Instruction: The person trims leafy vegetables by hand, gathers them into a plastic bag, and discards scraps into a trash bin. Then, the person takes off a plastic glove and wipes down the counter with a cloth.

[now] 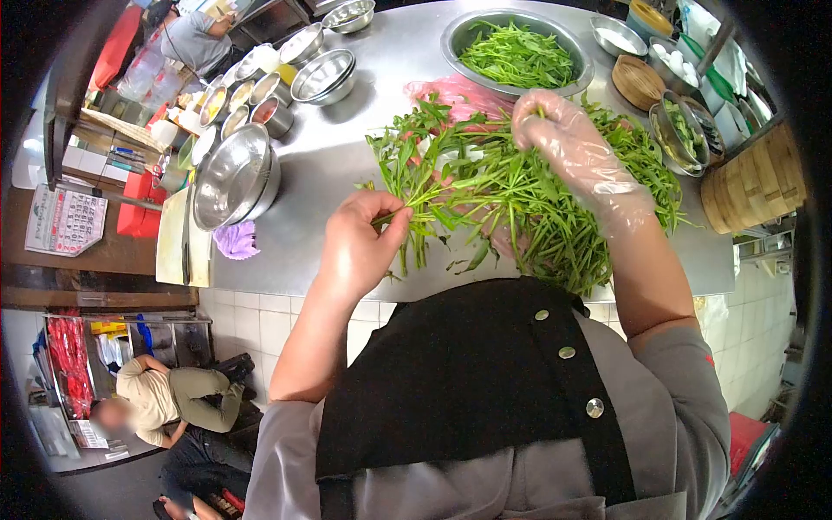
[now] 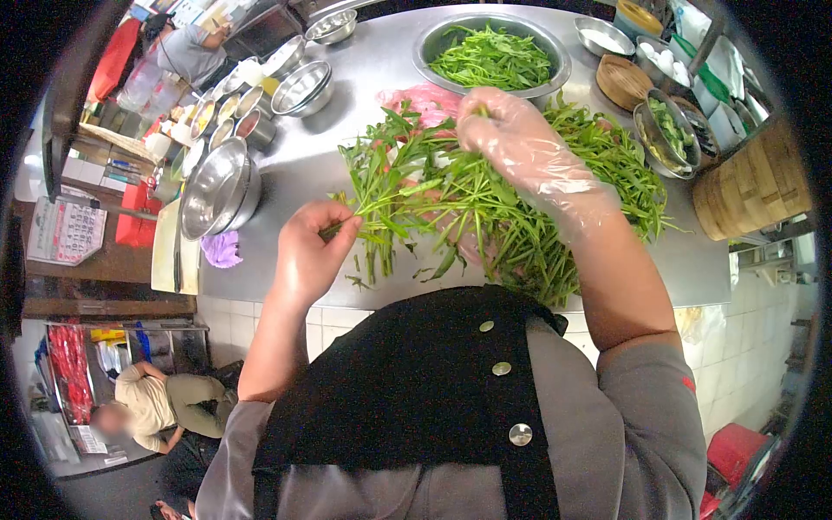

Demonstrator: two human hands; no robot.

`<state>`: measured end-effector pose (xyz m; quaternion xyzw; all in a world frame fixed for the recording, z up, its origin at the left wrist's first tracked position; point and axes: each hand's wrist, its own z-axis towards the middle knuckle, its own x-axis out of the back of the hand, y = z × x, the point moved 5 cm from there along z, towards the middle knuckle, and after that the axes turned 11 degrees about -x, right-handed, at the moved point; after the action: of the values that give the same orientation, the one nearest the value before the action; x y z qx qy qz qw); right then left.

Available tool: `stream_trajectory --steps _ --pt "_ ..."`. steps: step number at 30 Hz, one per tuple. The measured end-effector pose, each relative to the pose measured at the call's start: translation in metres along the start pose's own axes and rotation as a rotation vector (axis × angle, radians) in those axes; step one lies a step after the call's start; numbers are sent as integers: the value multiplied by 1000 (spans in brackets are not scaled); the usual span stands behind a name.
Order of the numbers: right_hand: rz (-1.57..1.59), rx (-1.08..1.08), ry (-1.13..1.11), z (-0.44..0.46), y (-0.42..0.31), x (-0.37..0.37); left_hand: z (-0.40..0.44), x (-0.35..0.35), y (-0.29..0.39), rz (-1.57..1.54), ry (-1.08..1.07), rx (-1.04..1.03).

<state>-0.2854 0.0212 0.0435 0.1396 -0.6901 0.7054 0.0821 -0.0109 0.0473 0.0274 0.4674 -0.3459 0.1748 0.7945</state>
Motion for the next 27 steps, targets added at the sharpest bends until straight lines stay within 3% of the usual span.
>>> stream_trajectory --steps 5,8,13,15,18,21,24,27 --pt "-486 408 -201 -19 -34 -41 3 -6 7 -29 -59 14" --pt "-656 493 -157 -19 -24 -64 3 -8 12 -110 -81 44" --pt "-640 486 -207 -16 -21 -76 -1 -10 10 -173 -95 66" --pt "-617 469 -209 -15 -13 -80 -1 -11 14 -135 -112 17" --pt "-215 244 -213 -12 -2 -72 -1 -20 13 -183 -81 -3" --pt "79 125 -56 -11 2 -29 -3 -21 -2 -205 -47 6" --pt "156 -32 132 -38 -11 33 -3 -19 -25 -234 -142 230" --pt "382 -173 337 -56 9 86 10 -18 -37 -124 -187 211"
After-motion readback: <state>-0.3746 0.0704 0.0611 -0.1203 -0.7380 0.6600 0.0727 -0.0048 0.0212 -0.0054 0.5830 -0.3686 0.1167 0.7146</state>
